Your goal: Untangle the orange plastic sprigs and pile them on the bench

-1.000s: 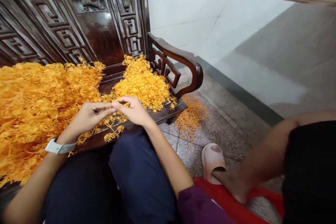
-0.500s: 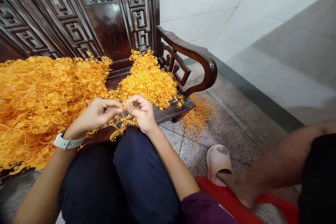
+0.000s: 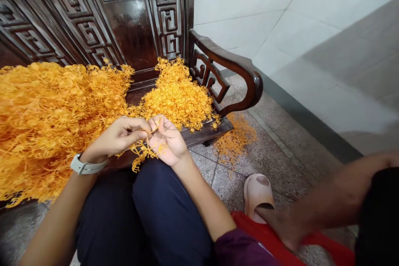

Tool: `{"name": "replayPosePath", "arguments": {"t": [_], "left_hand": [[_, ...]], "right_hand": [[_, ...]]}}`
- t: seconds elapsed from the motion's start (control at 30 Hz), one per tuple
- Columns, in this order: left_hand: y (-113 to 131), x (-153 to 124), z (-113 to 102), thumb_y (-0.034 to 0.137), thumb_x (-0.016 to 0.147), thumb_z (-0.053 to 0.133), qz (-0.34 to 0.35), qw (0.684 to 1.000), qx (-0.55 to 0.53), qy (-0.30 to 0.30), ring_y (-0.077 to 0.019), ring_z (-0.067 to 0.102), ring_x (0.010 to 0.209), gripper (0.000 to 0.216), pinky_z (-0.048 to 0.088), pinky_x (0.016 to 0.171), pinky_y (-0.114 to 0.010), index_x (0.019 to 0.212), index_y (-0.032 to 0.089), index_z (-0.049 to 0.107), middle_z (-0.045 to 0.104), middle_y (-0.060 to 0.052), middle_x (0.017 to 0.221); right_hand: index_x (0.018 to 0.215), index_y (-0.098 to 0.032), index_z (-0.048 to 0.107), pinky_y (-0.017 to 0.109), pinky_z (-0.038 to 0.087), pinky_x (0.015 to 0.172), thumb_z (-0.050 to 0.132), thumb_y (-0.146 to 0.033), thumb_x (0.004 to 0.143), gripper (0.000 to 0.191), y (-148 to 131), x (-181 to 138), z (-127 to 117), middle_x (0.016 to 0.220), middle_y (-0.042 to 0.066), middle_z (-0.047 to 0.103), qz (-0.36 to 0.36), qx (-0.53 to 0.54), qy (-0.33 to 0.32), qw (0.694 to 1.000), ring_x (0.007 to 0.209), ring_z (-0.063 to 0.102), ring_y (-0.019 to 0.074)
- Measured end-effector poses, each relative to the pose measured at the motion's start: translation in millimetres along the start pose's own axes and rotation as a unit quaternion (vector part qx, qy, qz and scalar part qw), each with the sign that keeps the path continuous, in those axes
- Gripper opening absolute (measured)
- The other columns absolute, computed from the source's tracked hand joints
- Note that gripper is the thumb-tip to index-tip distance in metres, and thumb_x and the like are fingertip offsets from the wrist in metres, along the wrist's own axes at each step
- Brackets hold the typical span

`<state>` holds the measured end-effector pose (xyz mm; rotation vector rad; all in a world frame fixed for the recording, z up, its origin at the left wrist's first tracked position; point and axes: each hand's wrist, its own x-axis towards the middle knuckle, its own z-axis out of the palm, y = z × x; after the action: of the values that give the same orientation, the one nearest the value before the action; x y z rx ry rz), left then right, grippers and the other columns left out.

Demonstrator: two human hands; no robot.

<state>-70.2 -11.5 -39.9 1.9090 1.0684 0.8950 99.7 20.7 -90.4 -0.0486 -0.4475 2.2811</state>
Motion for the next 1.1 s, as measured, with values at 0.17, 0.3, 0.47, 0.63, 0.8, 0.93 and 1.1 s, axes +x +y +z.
{"name": "replayPosePath", "arguments": {"t": [0.17,0.3,0.47,0.63,0.8,0.93,1.1], "left_hand": [[2.2,0.4,-1.9,0.034,0.102,0.065,0.017,0.999,-0.036,-0.01,-0.0122,0.058,0.067,0.026,0.043,0.063,-0.023,0.085,0.015,0.072,0.07,-0.003,0.076],[1.9,0.6,-2.0,0.034,0.102,0.067,0.009,0.997,-0.072,-0.016,-0.0107,0.055,0.064,0.027,0.042,0.06,-0.022,0.084,0.015,0.072,0.067,-0.002,0.074],[-9.0,-6.2,-5.2,0.046,0.097,0.072,-0.025,0.995,-0.098,-0.003,-0.0111,0.05,0.058,0.035,0.039,0.055,-0.024,0.082,0.015,0.074,0.063,-0.002,0.067],[-19.6,-15.4,-9.2,0.06,0.088,0.079,-0.053,0.988,-0.113,0.088,-0.0115,0.048,0.056,0.046,0.035,0.053,-0.025,0.077,0.015,0.071,0.06,-0.003,0.064],[-21.1,-14.0,-6.5,0.057,0.086,0.082,-0.096,0.978,-0.122,0.142,-0.0081,0.031,0.05,0.042,0.021,0.047,-0.025,0.085,0.016,0.072,0.046,0.003,0.058],[-22.5,-13.4,-4.9,0.056,0.09,0.078,-0.104,0.976,-0.115,0.153,-0.0092,0.03,0.054,0.039,0.02,0.049,-0.026,0.087,0.017,0.073,0.044,0.002,0.062],[-29.6,-14.1,-6.0,0.052,0.092,0.078,-0.111,0.964,-0.124,0.206,-0.0099,0.031,0.055,0.034,0.02,0.05,-0.027,0.09,0.019,0.071,0.044,0.003,0.064]], "right_hand": [[0.079,-0.017,0.06,0.024,0.051,0.073,0.065,-0.028,0.101,0.025,2.8,0.4,1.3,0.084,0.0,0.039,-0.001,0.007,-0.025,1.0,0.076,0.043,0.0138],[0.078,-0.018,0.056,0.025,0.051,0.075,0.063,-0.029,0.102,0.027,6.0,0.1,1.5,0.083,-0.001,0.037,-0.002,0.002,-0.025,1.0,0.076,0.042,0.014],[0.081,-0.023,0.049,0.027,0.05,0.073,0.06,-0.041,0.105,0.032,-2.3,0.0,4.5,0.084,0.0,0.04,-0.006,-0.012,0.014,1.0,0.078,0.044,0.016],[0.084,-0.025,0.048,0.029,0.05,0.073,0.063,-0.048,0.103,0.033,-15.0,-0.4,5.0,0.094,0.002,0.047,-0.066,-0.083,0.038,0.994,0.083,0.048,0.0165],[0.093,-0.025,0.062,0.027,0.043,0.064,0.079,-0.044,0.089,0.025,-8.1,4.9,-11.9,0.084,-0.002,0.049,-0.098,-0.206,0.127,0.965,0.068,0.042,0.0121],[0.106,-0.024,0.073,0.026,0.038,0.059,0.081,-0.043,0.083,0.031,-1.7,13.5,-33.3,0.086,-0.001,0.06,-0.09,-0.329,0.19,0.921,0.069,0.047,0.0117],[0.1,-0.019,0.077,0.029,0.043,0.07,0.08,-0.049,0.082,0.036,0.6,20.3,-52.7,0.084,0.001,0.07,-0.086,-0.43,0.163,0.884,0.074,0.057,0.0135]]}}
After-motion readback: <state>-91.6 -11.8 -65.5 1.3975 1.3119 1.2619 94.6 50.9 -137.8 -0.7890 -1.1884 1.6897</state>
